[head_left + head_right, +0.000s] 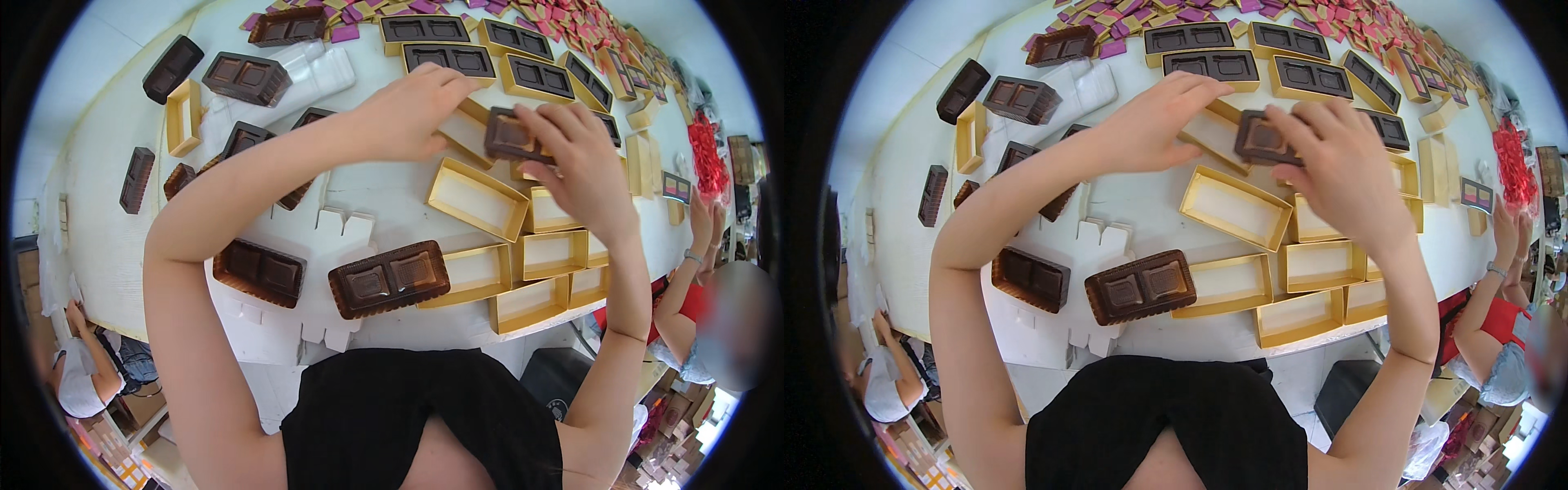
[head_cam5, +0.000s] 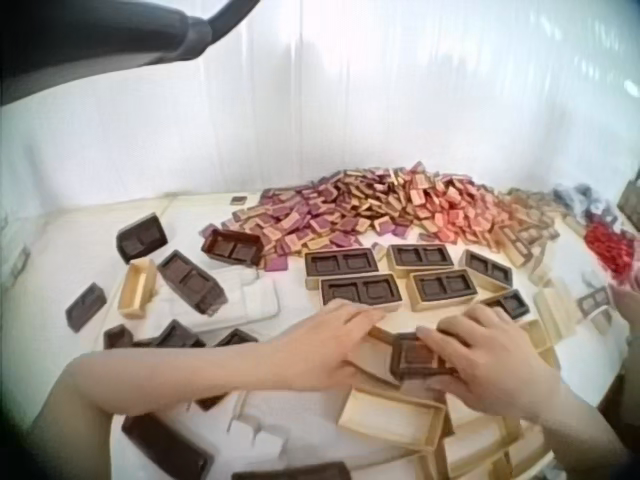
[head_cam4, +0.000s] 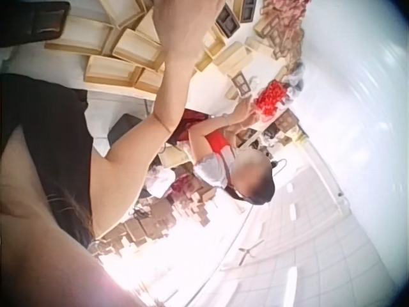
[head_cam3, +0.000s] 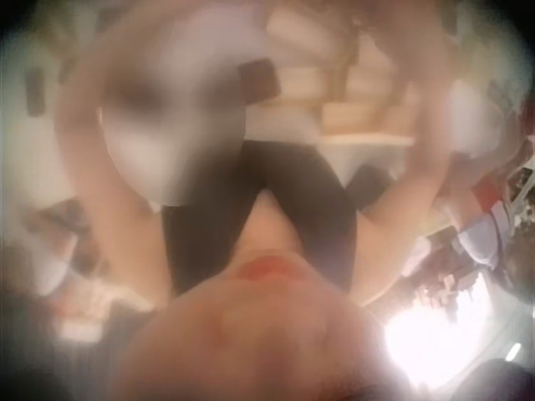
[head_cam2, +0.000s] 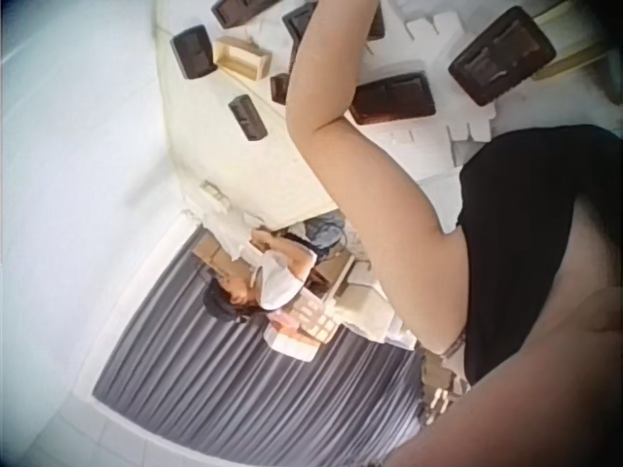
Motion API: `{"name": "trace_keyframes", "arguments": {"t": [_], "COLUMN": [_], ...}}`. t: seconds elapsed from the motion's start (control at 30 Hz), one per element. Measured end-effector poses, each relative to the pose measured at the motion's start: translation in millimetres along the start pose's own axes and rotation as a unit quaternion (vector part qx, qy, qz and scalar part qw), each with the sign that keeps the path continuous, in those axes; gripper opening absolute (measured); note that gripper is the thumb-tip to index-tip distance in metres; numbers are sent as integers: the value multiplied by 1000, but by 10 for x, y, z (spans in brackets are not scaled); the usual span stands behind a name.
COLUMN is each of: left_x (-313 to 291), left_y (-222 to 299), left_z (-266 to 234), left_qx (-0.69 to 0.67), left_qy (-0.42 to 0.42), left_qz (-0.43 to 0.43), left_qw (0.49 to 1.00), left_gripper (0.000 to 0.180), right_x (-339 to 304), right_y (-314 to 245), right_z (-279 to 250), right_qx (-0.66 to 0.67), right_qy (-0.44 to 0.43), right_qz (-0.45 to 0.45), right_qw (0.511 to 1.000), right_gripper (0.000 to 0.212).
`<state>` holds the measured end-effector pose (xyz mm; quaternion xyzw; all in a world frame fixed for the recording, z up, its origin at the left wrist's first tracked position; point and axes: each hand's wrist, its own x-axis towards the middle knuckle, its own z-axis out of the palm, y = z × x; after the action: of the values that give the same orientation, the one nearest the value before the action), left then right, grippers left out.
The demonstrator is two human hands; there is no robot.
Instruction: The person assembles makeup palettes by placing dark plastic inserts into gold-colored boxes and then inserting small colored pans into the compartments. The person handles the components one at a time and arranges the finished palettes on the table.
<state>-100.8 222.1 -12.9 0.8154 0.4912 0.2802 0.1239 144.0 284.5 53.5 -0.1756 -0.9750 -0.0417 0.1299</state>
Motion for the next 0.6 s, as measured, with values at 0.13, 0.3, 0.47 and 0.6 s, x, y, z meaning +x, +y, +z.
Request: {"name": "trace_keyframes", "arguments": {"t": [0.13, 0.3, 0.47, 0.6], "left_x": [99, 56, -18, -89], "left_y": [-69, -346, -336, -259], "left_z": [-45, -90, -52, -58], "left_qx": [73, 41, 15, 51], "left_qy": [-15, -78, 1, 13], "left_qz": [1, -2, -14, -51], "left_qw": [997, 996, 1000, 997], "left_gripper": [75, 79, 79, 75], "right_x": [41, 313, 439, 366], "right_y": [-131, -206, -230, -185], "right_z": [288, 623, 922, 861], "right_qx": [-1, 56, 100, 96], "right_qy": [24, 39, 105, 75], "right_qz": [34, 21, 18, -10], "right_qw": [999, 997, 989, 992], "right_gripper": [53, 54, 57, 56]}}
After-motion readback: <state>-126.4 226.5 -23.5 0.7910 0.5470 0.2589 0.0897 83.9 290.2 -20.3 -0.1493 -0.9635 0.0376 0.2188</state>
